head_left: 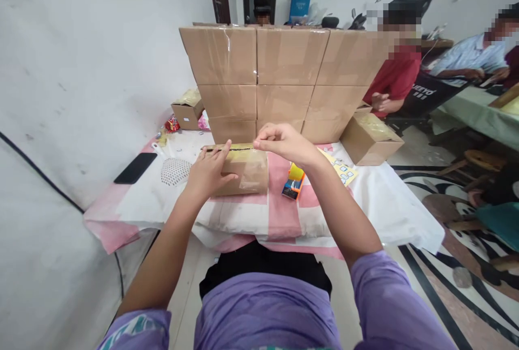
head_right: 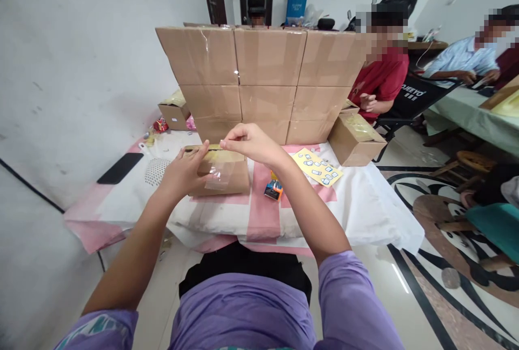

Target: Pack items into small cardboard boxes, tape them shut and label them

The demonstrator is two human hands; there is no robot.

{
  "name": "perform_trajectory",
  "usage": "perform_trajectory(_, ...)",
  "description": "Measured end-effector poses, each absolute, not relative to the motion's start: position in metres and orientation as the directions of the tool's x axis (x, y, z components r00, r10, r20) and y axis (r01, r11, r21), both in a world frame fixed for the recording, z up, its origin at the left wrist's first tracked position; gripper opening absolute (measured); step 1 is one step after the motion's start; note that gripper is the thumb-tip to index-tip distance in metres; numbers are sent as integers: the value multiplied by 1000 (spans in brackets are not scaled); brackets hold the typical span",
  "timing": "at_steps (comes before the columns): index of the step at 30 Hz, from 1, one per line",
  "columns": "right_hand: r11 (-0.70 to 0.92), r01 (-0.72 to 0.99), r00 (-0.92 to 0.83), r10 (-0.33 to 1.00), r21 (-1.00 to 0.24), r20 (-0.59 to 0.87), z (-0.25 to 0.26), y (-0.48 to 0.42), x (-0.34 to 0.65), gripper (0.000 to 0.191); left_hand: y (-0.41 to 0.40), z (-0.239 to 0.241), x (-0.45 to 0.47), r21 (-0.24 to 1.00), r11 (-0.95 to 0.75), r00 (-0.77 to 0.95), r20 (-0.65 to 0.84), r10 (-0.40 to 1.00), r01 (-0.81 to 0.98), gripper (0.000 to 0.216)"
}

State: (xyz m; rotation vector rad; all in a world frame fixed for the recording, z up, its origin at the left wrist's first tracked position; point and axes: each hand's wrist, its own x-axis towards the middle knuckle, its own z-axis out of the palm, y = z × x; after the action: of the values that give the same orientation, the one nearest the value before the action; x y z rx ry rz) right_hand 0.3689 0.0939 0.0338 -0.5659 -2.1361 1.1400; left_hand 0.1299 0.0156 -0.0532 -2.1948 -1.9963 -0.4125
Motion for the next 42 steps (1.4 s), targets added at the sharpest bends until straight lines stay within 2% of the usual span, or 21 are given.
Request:
perform_trajectory(3,562,309,-720,665,-767,197,19,129,327,25,11,-59,134,100,-42,5,346,938,994,103)
perform_trajectory(6,603,603,-642,755,-522,130,-5,150,288,13,3,-67,134,21,-136,117,388,914,990,82)
perform_trajectory(8,617,683,-608,777,-391,163,-20,155,275,10,0,-74,133,-29,-173,170,390,905,985,59)
perform_trajectory(11,612,729,-503,783,-307,366,-36,166,288,34,-1,-84,131,-13,-158,148,431,890,987,45)
perform_trajectory(12,595,745,-444,780,-302,441,-40,172,304,39,-1,-87,130,4,-167,148,451,880,986,44)
perform_trajectory(14,516,781,-304,806,-351,508,-49,183,355,35,-1,-91,130,34,-223,180,481,858,974,44)
perform_trajectory(16,365,815,-157,887,-450,435,-61,189,424,26,-2,-95,130,64,-283,215,500,839,957,49)
perform_trajectory(17,229,845,-50,934,-484,353,-68,191,461,25,-2,-97,131,78,-299,219,511,831,951,52)
perform_trajectory(19,68,873,63,966,-482,251,-84,192,525,25,-2,-100,133,103,-302,202,538,819,948,56)
perform_trajectory(21,-15,889,101,981,-458,163,-98,195,567,24,-1,-102,134,123,-286,173,556,813,950,56)
perform_trajectory(26,-18,912,35,999,-409,34,-127,212,576,11,0,-102,138,154,-249,128,544,829,956,52)
perform_trajectory(28,0,914,20,999,-405,45,-133,219,568,8,-1,-101,139,143,-242,130,534,835,960,51)
perform_trajectory(33,14,906,26,996,-423,89,-141,224,568,18,-3,-100,141,118,-236,140,529,837,965,52)
perform_trajectory(39,-4,903,44,995,-430,85,-150,224,570,6,-3,-101,142,131,-244,135,549,825,961,53)
perform_trajectory(42,-12,887,75,990,-461,119,-146,224,571,14,-5,-100,144,132,-241,130,553,823,961,53)
